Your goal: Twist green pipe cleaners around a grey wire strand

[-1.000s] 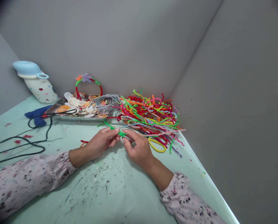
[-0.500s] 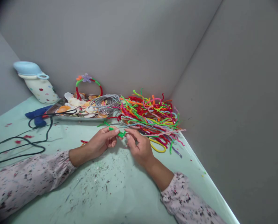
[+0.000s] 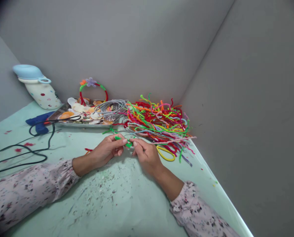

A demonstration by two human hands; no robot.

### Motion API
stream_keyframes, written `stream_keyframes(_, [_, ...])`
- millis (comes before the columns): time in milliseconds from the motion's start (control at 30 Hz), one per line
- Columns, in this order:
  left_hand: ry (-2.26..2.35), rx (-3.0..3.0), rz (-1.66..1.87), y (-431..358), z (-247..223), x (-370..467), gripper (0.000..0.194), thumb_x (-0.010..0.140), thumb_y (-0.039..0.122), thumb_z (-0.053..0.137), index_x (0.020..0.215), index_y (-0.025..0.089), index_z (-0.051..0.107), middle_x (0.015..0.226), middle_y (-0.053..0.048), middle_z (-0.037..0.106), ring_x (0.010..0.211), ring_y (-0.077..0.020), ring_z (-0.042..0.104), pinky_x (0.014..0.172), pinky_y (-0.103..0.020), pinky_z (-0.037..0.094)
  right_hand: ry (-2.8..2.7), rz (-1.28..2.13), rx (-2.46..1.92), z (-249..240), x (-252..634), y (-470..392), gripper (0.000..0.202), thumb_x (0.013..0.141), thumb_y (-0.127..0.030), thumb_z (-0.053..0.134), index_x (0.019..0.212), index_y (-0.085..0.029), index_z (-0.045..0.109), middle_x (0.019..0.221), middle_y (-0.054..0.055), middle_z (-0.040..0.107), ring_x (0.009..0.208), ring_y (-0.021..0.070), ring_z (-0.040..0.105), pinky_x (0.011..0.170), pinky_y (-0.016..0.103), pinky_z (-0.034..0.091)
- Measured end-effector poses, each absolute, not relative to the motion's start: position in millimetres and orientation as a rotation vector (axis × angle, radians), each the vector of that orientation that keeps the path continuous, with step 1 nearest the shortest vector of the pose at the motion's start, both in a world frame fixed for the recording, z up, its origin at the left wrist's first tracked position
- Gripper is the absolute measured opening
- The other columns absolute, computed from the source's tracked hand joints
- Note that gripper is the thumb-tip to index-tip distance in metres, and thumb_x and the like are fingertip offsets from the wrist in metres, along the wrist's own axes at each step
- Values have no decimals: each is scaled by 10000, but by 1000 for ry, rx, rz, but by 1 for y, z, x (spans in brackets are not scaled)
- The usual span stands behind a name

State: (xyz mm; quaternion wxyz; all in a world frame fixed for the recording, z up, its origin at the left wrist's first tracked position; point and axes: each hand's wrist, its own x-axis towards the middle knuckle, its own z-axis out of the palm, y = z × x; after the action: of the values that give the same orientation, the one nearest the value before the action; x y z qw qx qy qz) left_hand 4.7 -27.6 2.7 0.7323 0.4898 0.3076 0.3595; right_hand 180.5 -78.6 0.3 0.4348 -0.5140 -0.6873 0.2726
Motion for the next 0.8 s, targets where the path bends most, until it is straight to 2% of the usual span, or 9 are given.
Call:
stream_keyframes(167, [675, 1078, 774, -28, 4, 6, 248, 724, 340, 716, 713, 157, 549, 485, 47, 540, 409, -58, 477, 409, -175, 311, -1682, 653, -1270, 0, 179, -79, 309, 931, -327, 454, 1165, -226, 629, 684, 6, 686, 663, 161, 652, 678, 292, 507])
stream_keyframes(400, [674, 1108, 758, -26, 0, 5, 236, 759, 351, 680, 739, 160, 543, 512, 26, 571, 401, -59, 458, 401, -176, 301, -1609, 595, -1266, 0, 177, -80, 235, 897, -301, 505, 1048, -202, 656, 688, 5, 675, 611, 151, 654, 675, 280, 530])
stream_keyframes(800, [673, 1102, 716, -25, 1, 6, 239, 772, 345, 655, 702, 173, 504, 455, 20, 566, 393, -71, 439, 418, -183, 294, -1585, 543, -1283, 5, 175, -80, 212, 857, -276, 547, 1016, -198, 662, 783, 29, 718, 651, 157, 674, 659, 281, 557])
